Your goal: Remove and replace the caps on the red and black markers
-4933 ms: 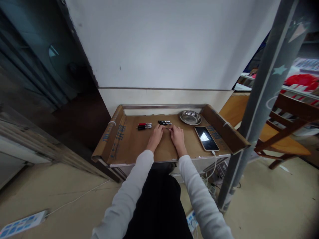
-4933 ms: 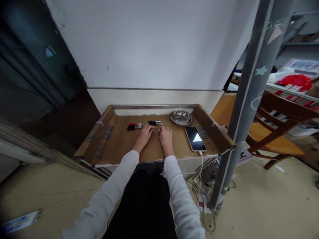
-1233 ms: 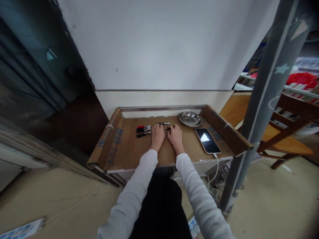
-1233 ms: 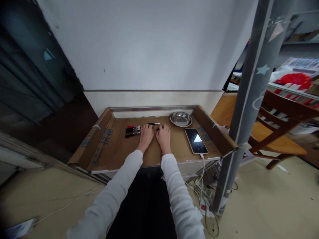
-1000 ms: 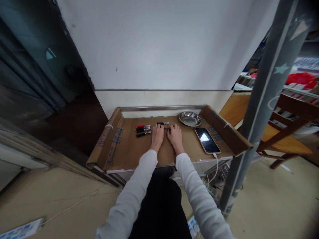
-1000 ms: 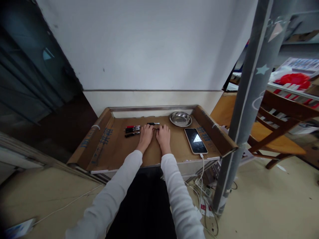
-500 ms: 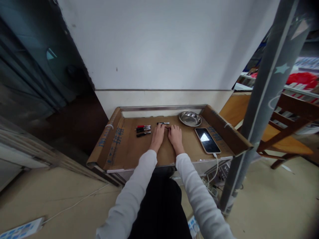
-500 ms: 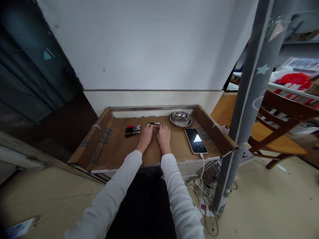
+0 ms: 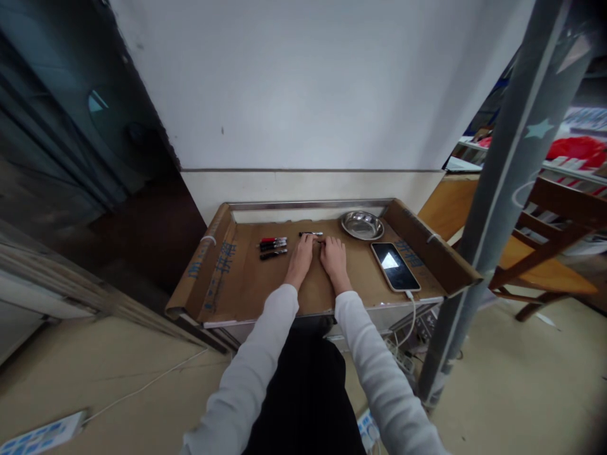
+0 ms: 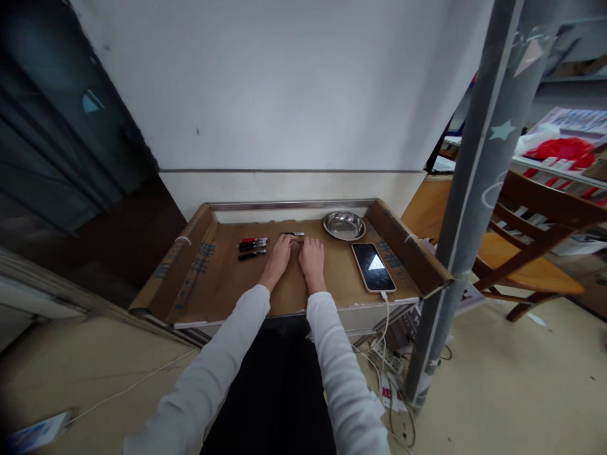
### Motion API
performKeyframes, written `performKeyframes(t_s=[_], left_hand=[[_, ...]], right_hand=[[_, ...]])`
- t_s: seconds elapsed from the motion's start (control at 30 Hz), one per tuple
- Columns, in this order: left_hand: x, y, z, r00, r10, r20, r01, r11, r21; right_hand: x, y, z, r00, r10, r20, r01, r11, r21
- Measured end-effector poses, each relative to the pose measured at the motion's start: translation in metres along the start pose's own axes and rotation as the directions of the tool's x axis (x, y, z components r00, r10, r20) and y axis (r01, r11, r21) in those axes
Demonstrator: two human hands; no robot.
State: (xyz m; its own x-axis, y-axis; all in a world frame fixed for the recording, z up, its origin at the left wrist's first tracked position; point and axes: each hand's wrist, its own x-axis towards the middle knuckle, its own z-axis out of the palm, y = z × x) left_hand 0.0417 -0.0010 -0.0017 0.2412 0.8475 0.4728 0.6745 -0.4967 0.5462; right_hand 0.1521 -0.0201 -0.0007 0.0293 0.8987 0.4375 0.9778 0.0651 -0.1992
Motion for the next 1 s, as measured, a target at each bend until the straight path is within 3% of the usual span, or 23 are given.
performKeyframes(t_s=[0.23, 0.7, 1.0], left_hand=[[0.001, 0.0002, -0.0007, 1.0, 0.022, -0.02, -0.023, 0.999, -0.039], [0.0018, 0.0002, -0.0014, 0.993, 0.019, -0.113, -0.022, 1.0, -0.02], [0.0022, -0.0012, 0.0006, 0.993, 0.036, -0.117, -0.04, 0.998, -0.037]], right_hand=[[0.0023, 0.0022, 0.0009, 0.997, -0.07, 0.018, 0.069, 0.995, 0.079], [-0.0002, 0.0006, -0.0027, 0.999, 0.046, -0.024, -0.045, 0.998, 0.038], [0.0002, 0.0017, 0.0001, 0.999, -0.012, -0.049, 0.013, 0.999, 0.033]])
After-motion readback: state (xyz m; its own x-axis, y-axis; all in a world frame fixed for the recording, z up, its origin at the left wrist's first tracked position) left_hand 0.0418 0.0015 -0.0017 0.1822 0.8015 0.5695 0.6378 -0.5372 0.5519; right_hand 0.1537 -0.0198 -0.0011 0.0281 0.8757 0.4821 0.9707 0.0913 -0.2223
